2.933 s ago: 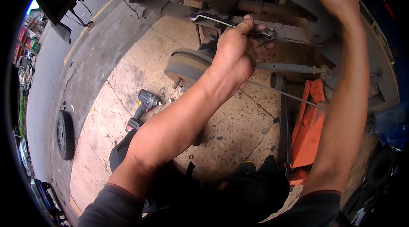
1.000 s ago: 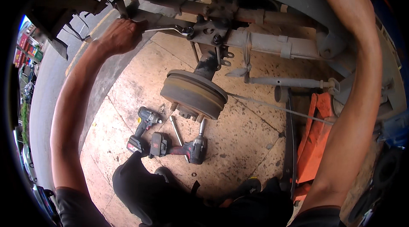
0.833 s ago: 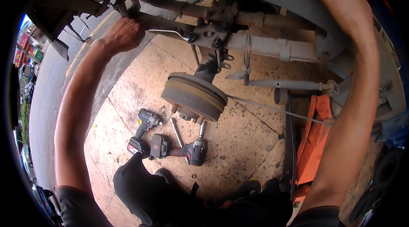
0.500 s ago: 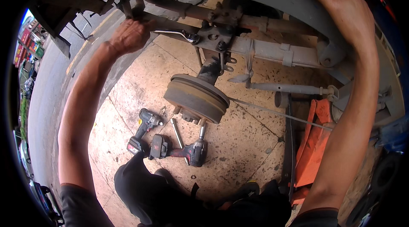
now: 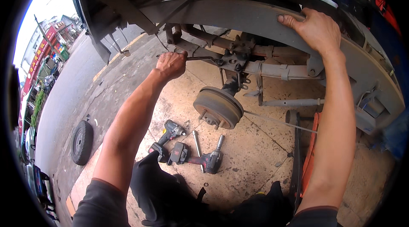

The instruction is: The person uses a wrench to tighten or loosen bolts on the rear axle assembly of a tricycle.

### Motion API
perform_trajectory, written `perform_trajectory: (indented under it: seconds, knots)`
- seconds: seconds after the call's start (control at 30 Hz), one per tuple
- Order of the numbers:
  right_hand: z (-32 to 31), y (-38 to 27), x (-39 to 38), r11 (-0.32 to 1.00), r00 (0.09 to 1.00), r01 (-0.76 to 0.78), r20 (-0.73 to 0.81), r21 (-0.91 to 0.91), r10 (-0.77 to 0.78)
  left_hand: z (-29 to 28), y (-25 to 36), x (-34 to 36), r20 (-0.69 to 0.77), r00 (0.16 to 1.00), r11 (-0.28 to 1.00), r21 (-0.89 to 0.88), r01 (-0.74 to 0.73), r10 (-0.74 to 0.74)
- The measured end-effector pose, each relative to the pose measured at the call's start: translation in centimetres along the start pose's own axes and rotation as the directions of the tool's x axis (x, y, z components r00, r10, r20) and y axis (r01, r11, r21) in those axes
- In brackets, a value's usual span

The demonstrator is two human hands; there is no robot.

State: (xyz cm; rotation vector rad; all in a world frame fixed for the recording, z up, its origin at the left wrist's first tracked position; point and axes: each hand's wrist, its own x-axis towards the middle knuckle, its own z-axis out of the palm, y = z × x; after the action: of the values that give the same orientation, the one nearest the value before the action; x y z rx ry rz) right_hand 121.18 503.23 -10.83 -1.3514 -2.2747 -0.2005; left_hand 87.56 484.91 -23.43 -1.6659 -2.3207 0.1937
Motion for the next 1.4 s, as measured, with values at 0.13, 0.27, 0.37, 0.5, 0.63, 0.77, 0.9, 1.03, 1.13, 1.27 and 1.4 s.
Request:
perform_trajectory:
  seconds: [0.13,0.27,0.37,0.5,0.63,0.77,0.9,1.03,1.13,1.27,1.4]
  knots:
    - [-0.8,0.4,0.0,1.0,0.999,0.007,0.035,0.024,-0.008,-3.3,5.2,-4.4,0.063,0.988,0.99,-0.019,0.142,-0.141]
    - [0.1,3.1,0.2,0.996,0.994,0.077,-0.085,0.054,-0.072,-7.5,9.4,-5.2,0.268,0.963,0.999,0.048,0.019,-0.031]
    - [-0.4,2.4,0.3,0.994,0.996,0.094,-0.002,0.046,-0.094,-8.1,5.0,-3.8,0.517,0.854,0.977,-0.206,0.06,0.057]
    - [-0.2,0.8,0.5,0.988,0.993,0.112,-0.059,0.105,-0.106,-7.1,-0.7,-5.7,0.52,0.822,0.462,-0.803,0.377,0.233]
    - [1.6,2.0,-0.1,0.991,0.986,0.105,-0.142,0.086,-0.092,-4.4,1.6,-6.5,0.584,0.803,-0.088,-0.799,0.594,0.121]
    - [1.0,1.5,0.2,0.997,0.999,0.016,-0.037,0.078,-0.013,-6.0,5.9,-7.5,0.711,0.703,-0.38,-0.653,0.655,-0.012]
    - [-0.3,1.8,0.3,0.994,0.987,-0.075,0.149,0.078,0.063,-7.9,13.3,-7.6,0.731,0.682,-0.693,-0.49,0.528,0.002]
    - [1.0,0.8,0.4,0.999,0.998,-0.017,-0.052,0.039,0.019,-8.7,20.8,-5.5,0.654,0.746,-0.896,-0.396,0.199,-0.124]
    - [1.5,0.2,0.0,0.999,0.987,0.023,-0.159,0.027,-0.018,-5.0,28.4,1.0,0.561,0.702,-0.85,-0.513,-0.121,-0.438]
    - [1.3,1.1,0.0,1.0,0.996,-0.003,-0.084,-0.006,0.002,-3.5,32.5,6.2,0.555,0.562,-0.751,-0.63,-0.198,-0.614]
    - [0.6,2.0,0.0,0.999,0.999,-0.014,-0.053,-0.029,0.012,-6.6,28.1,1.3,0.562,0.82,-0.927,-0.355,0.119,-0.11]
